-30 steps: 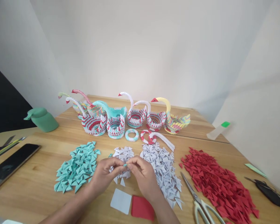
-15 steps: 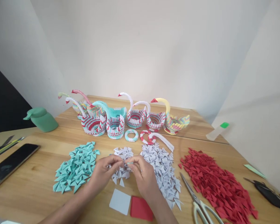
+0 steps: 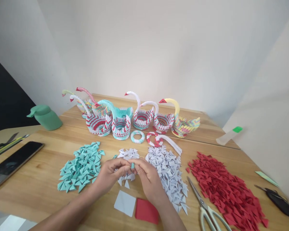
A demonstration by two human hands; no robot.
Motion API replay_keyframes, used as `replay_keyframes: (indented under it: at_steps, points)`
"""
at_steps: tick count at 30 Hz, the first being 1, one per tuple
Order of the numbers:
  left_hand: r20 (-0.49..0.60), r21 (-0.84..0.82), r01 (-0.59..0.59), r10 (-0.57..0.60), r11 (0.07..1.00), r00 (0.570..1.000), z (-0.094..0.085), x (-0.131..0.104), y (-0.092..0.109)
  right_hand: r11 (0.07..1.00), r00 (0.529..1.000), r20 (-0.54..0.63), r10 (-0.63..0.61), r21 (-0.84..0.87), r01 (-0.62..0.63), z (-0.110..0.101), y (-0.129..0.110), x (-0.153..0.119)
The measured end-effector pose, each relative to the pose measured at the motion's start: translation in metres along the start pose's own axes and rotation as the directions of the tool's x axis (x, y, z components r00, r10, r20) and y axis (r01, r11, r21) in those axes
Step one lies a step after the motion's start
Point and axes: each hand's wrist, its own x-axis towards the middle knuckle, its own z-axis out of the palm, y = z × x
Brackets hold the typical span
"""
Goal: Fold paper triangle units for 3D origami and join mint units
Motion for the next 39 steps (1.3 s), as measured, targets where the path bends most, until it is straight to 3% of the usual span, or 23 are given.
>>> replay_keyframes:
  at_steps: [8, 16, 18, 21, 23, 26, 32, 39]
  points:
    - [0.014, -0.045, 0.034, -0.034, 0.998, 0.999, 0.001, 0.0, -0.001, 0.997, 0.998, 0.02, -0.06, -0.054, 0.061, 0.002, 0.003, 0.0]
    - [-0.038, 0.252, -0.013, 0.023, 0.968, 0.999, 0.0, 0.0, -0.003, 0.924, 0.945, 0.009, -0.326, -0.207, 0.321, 0.003, 0.011, -0.002]
    - [-0.032, 0.268, -0.03, 0.04, 0.963, 0.999, 0.0, -0.001, -0.003, 0.948, 0.966, -0.02, -0.258, -0.198, 0.249, 0.004, 0.011, -0.002]
    - [-0.039, 0.337, -0.086, 0.105, 0.938, 0.994, 0.0, -0.003, -0.001, 0.998, 0.996, -0.086, 0.011, -0.056, -0.016, 0.004, 0.008, -0.001]
    - [-0.044, 0.428, -0.129, 0.163, 0.894, 0.986, 0.001, -0.005, 0.001, 0.982, 0.982, -0.087, 0.167, 0.102, -0.158, 0.005, 0.006, 0.001]
    - [-0.061, 0.481, -0.158, 0.213, 0.862, 0.975, 0.001, -0.006, 0.003, 0.918, 0.956, -0.056, 0.287, 0.301, -0.258, 0.007, 0.003, 0.003]
    - [-0.101, 0.351, -0.137, 0.183, 0.926, 0.978, 0.002, -0.006, 0.005, 0.837, 0.933, -0.051, 0.356, 0.462, -0.294, 0.012, 0.0, 0.004]
    - [-0.099, 0.27, -0.078, 0.109, 0.96, 0.989, 0.002, -0.005, 0.001, 0.864, 0.947, -0.028, 0.321, 0.418, -0.28, 0.009, 0.006, 0.004]
